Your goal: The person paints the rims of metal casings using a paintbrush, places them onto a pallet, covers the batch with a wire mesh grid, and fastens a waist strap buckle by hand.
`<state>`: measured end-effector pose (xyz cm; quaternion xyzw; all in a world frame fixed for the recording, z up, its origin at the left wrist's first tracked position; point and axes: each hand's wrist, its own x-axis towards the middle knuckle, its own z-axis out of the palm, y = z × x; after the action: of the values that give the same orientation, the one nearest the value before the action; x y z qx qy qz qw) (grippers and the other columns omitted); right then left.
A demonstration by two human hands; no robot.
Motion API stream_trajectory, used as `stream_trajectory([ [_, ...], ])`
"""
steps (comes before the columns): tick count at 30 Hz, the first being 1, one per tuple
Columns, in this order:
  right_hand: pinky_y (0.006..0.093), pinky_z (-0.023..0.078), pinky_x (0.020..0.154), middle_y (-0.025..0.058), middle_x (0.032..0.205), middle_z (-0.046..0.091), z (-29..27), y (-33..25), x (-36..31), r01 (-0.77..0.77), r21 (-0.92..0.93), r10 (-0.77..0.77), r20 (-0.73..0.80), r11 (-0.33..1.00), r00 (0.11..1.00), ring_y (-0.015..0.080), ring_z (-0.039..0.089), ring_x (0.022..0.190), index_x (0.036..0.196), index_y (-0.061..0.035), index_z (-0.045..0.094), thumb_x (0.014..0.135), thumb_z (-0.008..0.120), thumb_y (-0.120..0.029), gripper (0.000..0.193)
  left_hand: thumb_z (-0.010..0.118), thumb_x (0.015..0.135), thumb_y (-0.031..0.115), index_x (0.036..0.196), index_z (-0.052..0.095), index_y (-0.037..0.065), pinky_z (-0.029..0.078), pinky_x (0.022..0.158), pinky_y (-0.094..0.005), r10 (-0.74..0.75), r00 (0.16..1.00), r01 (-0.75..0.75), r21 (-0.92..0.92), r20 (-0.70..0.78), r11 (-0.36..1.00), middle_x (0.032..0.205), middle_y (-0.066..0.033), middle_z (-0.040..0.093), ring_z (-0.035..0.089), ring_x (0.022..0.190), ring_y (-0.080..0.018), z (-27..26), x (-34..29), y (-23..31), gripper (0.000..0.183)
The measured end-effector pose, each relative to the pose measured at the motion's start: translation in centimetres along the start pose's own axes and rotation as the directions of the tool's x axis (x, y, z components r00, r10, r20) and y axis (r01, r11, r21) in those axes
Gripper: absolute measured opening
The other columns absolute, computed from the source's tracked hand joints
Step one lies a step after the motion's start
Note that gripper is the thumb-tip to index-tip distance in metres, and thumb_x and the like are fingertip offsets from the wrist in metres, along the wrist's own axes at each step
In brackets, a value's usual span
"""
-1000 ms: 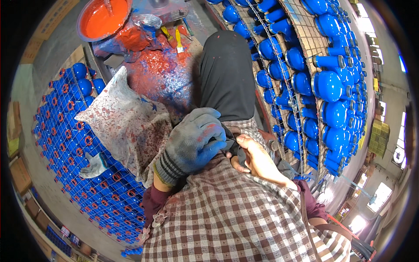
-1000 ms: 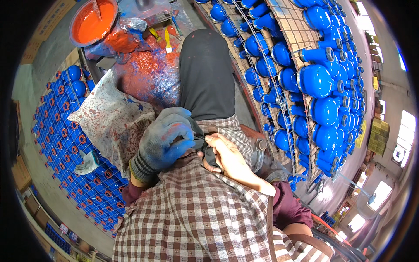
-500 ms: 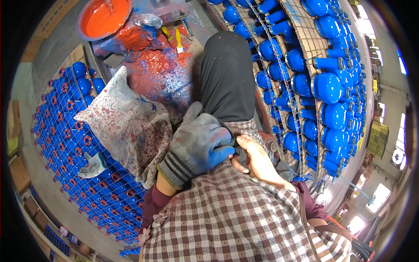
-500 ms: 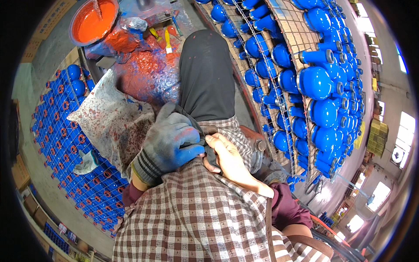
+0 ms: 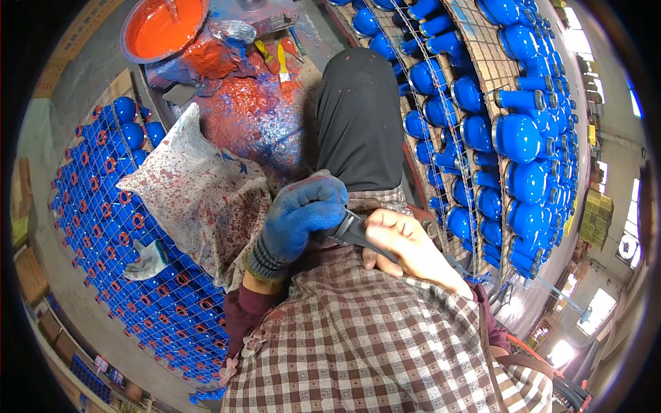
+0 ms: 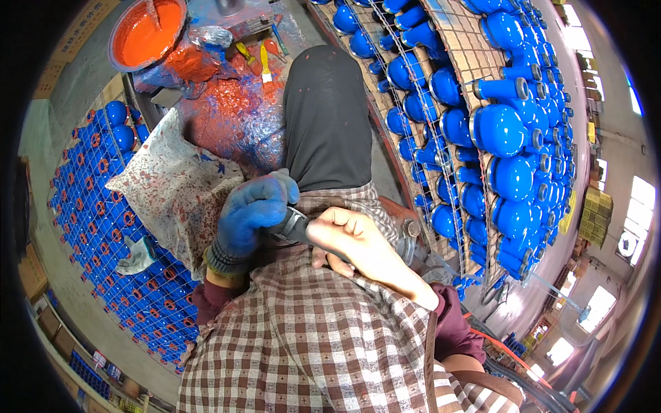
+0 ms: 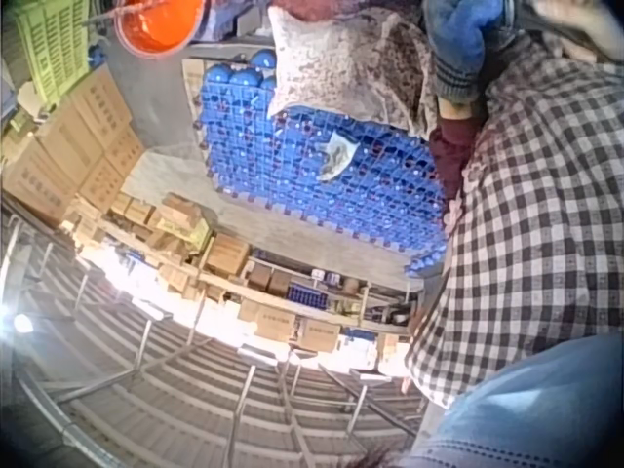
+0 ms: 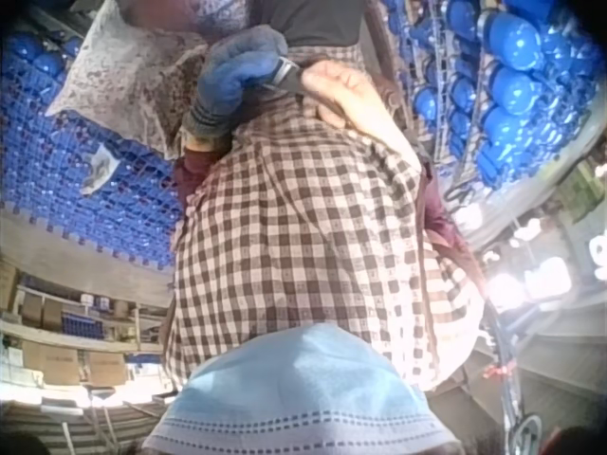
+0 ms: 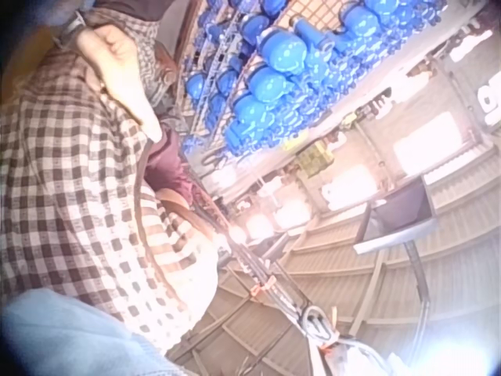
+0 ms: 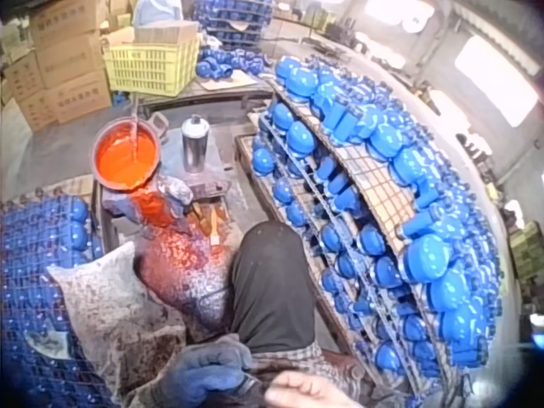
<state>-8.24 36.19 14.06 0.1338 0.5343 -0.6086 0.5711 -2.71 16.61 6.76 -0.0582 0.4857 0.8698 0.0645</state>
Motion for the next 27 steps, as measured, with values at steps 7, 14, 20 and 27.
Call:
stream_trajectory([
  [7, 0.0180, 0.033, 0.046, -0.0005, 0.064, 0.057, -0.8, 0.0, -0.6, 0.395, -0.746, -0.488, 0.108, 0.536, 0.866, 0.0024, 0.045, 0.049, 0.097, -0.0052, 0.057, 0.093, 0.062, -0.014, 0.011, 0.059, 0.081, 0.012, 0.070, 0.053, 0.002, 0.038, 0.061, -0.0264, -0.001, 0.998, 0.007, 0.090, -0.065, 0.996, 0.074, -0.0029, 0.051, 0.047, 0.068, -0.0111, -0.1, 0.1, 0.0, 0.016],
  [14, 0.0196, 0.039, 0.054, -0.0006, 0.068, 0.059, 1.6, 0.2, -1.0, 0.332, -0.348, -0.410, -0.180, 0.877, 0.894, 0.0025, 0.051, 0.062, 0.108, -0.0037, 0.055, 0.079, 0.077, -0.008, 0.036, 0.061, 0.082, 0.015, 0.074, 0.058, 0.002, 0.040, 0.063, -0.0293, 0.046, 0.999, -0.051, 0.304, 0.025, 0.951, 0.072, -0.0035, 0.052, 0.050, 0.069, -0.0151, 0.0, 0.7, 0.1, 0.015],
  [20, 0.0297, 0.051, 0.078, 0.0113, 0.098, 0.067, 1.8, -1.1, 0.3, 0.430, -0.797, -0.641, 0.071, 0.424, 0.764, 0.0196, 0.066, 0.086, 0.116, -0.0019, 0.061, 0.072, 0.081, -0.014, 0.049, 0.062, 0.081, 0.013, 0.075, 0.057, 0.001, 0.042, 0.067, -0.0294, -0.073, 0.997, 0.074, 0.117, -0.010, 0.990, 0.074, -0.0061, 0.053, 0.052, 0.072, -0.0161, 0.3, 0.8, 0.8, 0.014],
  [27, 0.0314, 0.051, 0.074, 0.0139, 0.097, 0.066, 2.0, -1.4, 1.0, 0.477, -0.843, -0.701, 0.183, 0.249, 0.689, 0.0251, 0.066, 0.084, 0.111, 0.0004, 0.063, 0.073, 0.079, -0.015, 0.043, 0.061, 0.081, 0.007, 0.075, 0.056, 0.001, 0.044, 0.072, -0.0322, 0.232, 0.971, -0.235, 0.346, 0.050, 0.908, 0.079, -0.0064, 0.055, 0.054, 0.077, -0.0205, -0.2, 1.3, -0.1, 0.010],
])
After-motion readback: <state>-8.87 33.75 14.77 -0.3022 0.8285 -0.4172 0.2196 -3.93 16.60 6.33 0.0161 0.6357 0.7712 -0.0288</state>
